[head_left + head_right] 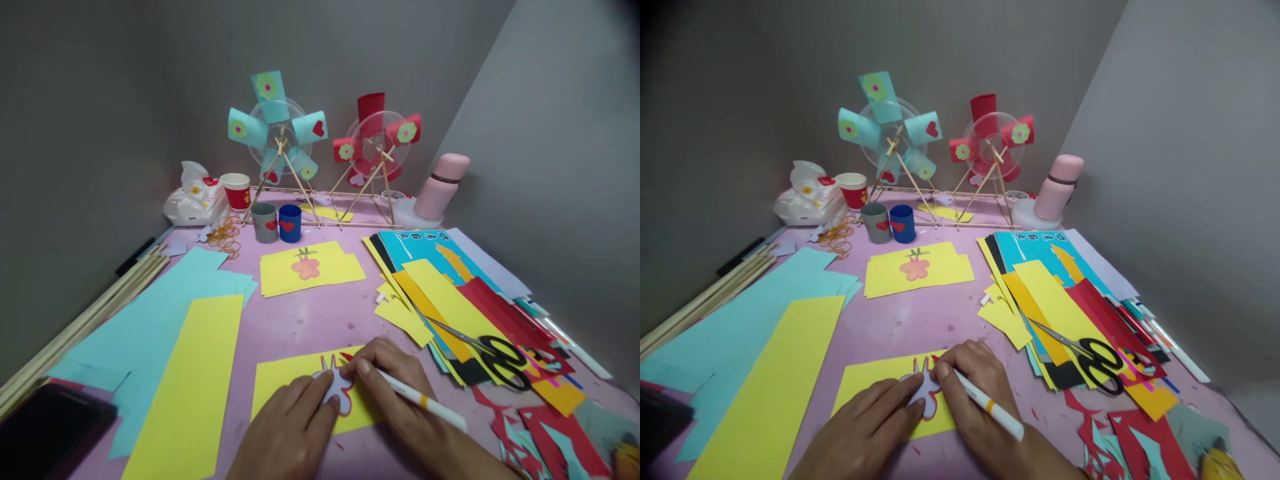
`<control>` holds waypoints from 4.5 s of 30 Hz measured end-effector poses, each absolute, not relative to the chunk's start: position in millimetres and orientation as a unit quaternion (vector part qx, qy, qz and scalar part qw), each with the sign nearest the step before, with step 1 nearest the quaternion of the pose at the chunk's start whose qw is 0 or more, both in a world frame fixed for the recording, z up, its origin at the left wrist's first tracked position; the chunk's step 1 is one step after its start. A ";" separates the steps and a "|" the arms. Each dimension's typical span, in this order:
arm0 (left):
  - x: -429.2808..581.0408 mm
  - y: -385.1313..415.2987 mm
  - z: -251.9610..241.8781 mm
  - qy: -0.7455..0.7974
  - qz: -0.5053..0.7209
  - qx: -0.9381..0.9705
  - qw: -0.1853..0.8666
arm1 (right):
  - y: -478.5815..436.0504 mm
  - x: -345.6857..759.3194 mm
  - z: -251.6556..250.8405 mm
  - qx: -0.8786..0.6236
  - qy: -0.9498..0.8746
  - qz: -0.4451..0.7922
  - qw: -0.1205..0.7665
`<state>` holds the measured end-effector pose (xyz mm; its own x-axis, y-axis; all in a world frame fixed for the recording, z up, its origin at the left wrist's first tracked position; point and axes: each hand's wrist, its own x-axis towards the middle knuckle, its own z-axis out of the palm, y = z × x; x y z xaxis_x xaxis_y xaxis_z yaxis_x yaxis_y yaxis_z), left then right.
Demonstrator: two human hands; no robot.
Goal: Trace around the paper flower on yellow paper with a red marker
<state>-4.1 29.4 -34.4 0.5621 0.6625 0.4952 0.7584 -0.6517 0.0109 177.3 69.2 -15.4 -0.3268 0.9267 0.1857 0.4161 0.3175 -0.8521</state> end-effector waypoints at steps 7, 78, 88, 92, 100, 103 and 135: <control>1.7 30.7 -42.3 -0.417 -0.261 -0.864 0.109 | 70.3 168.6 -14.6 -0.452 -0.702 0.433 0.339; 0.9 31.8 -34.3 -0.386 -0.284 -0.868 0.128 | 69.9 170.1 -8.4 -0.464 -0.723 0.448 0.247; 0.2 32.5 -33.9 -0.385 -0.288 -0.867 0.131 | 70.4 170.3 -14.4 -0.448 -0.722 0.455 0.266; -0.2 31.0 -35.5 -0.384 -0.286 -0.868 0.131 | 69.8 170.2 -14.2 -0.443 -0.717 0.463 0.275; -0.7 31.9 -36.7 -0.385 -0.287 -0.867 0.132 | 70.4 167.4 -13.2 -0.437 -0.705 0.472 0.299; -1.3 31.9 -36.6 -0.382 -0.283 -0.870 0.132 | 70.9 167.6 -13.2 -0.439 -0.703 0.471 0.304; 0.9 27.2 -32.9 -0.403 -0.282 -0.862 0.122 | 71.4 170.1 -18.3 -0.448 -0.684 0.479 0.321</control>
